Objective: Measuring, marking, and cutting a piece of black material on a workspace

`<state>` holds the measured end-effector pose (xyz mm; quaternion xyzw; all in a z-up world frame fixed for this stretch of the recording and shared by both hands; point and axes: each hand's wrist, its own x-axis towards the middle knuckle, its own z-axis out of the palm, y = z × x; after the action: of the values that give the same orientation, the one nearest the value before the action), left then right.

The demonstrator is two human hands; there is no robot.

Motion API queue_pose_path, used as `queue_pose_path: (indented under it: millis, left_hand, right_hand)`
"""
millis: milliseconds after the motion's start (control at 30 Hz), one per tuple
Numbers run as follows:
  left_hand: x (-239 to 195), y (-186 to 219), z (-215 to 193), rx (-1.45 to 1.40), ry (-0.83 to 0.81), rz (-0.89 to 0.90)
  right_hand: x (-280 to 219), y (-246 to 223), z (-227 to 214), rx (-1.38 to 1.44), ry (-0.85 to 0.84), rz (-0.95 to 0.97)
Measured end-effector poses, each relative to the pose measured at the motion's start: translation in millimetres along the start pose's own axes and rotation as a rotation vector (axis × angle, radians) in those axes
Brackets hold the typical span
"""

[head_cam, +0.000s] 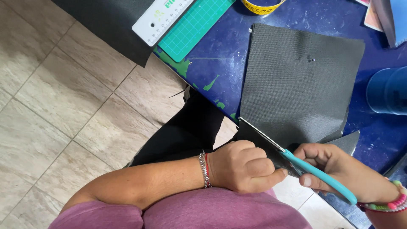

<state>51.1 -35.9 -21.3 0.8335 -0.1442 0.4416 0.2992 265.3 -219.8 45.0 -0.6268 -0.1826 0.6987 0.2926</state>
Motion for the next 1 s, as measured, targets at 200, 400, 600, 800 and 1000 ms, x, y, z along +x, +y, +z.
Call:
queue_pose_path:
  millis: [200, 400, 600, 800, 1000]
  left_hand:
    - [5, 0, -3, -0.009, 0.026, -0.009]
    - [1, -2, -1, -0.011, 0.010, 0.006]
    - [1, -3, -3, -0.021, 0.041, 0.013]
    - [-3, -28, -57, 0.084, -0.213, 0.004]
    - [39, -73, -100, 0.449, -0.142, -0.285]
  right_hand:
    - [5, -10, 5, -0.041, 0.011, -0.010]
    - [7, -2, 6, -0.031, 0.038, -0.013]
    - [3, -3, 8, -0.026, 0.037, -0.007]
    - [-63, 31, -8, -0.186, 0.549, -0.252]
    - [-88, 33, 31, -0.426, 1.238, 0.019]
